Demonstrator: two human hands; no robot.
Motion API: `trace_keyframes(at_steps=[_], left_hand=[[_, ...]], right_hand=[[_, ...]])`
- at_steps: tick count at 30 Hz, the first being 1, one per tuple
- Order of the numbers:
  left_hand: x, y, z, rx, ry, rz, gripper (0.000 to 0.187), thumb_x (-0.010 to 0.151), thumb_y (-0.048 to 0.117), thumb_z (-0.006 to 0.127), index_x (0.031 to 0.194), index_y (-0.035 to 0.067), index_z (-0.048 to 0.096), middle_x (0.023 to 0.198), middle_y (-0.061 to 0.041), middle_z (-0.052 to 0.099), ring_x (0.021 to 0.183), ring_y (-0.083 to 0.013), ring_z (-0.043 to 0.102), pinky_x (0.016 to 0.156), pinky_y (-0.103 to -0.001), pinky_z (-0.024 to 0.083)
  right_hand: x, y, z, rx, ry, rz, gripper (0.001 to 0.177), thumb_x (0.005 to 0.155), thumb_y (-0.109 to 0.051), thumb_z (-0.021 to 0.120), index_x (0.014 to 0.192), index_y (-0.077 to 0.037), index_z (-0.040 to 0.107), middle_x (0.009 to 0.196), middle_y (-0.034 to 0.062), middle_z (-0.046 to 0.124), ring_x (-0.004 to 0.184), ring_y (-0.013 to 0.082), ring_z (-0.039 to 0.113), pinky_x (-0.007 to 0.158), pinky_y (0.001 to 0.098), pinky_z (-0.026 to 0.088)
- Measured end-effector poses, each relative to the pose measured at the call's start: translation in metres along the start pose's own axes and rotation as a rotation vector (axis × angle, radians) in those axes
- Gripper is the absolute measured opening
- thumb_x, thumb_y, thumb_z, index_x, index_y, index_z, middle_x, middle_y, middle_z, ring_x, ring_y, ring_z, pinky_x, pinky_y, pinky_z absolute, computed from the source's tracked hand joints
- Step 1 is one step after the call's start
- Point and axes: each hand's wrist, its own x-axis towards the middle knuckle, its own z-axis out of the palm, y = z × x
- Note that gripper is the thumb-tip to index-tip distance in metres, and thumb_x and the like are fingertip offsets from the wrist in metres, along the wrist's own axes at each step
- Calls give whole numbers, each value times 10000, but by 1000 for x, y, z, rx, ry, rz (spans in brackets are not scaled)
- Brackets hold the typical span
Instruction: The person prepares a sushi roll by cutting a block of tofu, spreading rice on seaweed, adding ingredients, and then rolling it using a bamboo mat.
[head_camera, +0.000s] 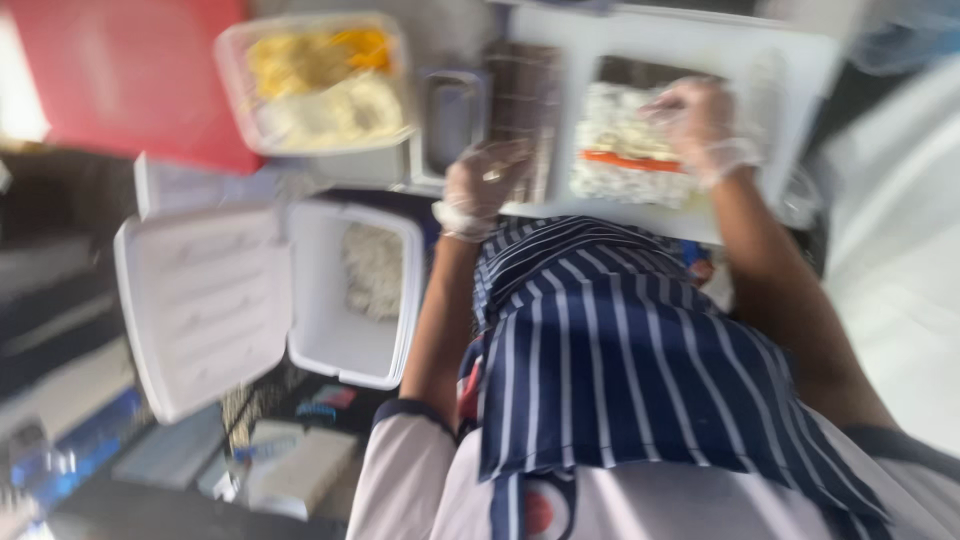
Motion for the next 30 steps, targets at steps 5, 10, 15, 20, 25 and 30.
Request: trace_keyframes(at_steps=[5, 10, 15, 20, 25, 30], left_hand=[[-25, 4, -37, -475, 112, -38, 197, 948, 201, 758, 1107, 85, 773, 1150, -86, 773, 1039, -176, 752, 930, -312, 628], [-46, 9, -63, -558, 192, -86, 317, 970, 167, 690, 1231, -6, 743, 1154, -139, 768, 1018, -225, 733, 897, -331, 602], [-72, -25, -123, -890, 427, -108, 493, 983, 255, 690, 1345, -69, 605, 1302, -194, 684, 1246, -286, 646, 1107, -378, 491], [-127, -82, -161, -822, 571, -377, 410, 979, 249, 662, 1250, -60, 668, 1250, -213, 708, 1188, -282, 658, 1073, -381, 504], [-189, -138, -165, -859, 665, -377, 339, 1014, 219, 618, 1251, -21, 651, 1259, -149, 694, 1216, -235, 641, 1103, -357, 471], [-199, -186, -147, -908, 693, -528, 348, 964, 209, 688, 1215, -33, 681, 1222, -159, 715, 1162, -251, 655, 1058, -380, 493]], right_hand=[[21, -141, 22, -56, -202, -63, 81, 1072, -84, 738, 1120, -19, 738, 1076, 139, 759, 902, 184, 734, 799, 303, 619], [25, -243, 99, 367, -385, -180, 125, 1066, -47, 679, 1178, -9, 720, 1200, 138, 741, 1066, 175, 722, 965, 300, 610], [64, -309, 167, 168, -493, -225, 159, 1017, -29, 693, 1170, -2, 724, 1159, 167, 740, 1052, 212, 722, 943, 310, 603], [179, -318, 259, -382, -479, -730, 253, 1049, -67, 641, 1282, -14, 721, 1230, 194, 714, 1100, 312, 696, 975, 387, 553], [251, -299, 344, -651, -631, -1025, 494, 862, -124, 728, 1322, 36, 640, 1221, 246, 664, 1029, 387, 668, 930, 416, 530], [260, -257, 388, -966, -574, -1132, 403, 862, -143, 707, 1254, -48, 691, 1043, 148, 691, 1023, 310, 688, 923, 395, 562]])
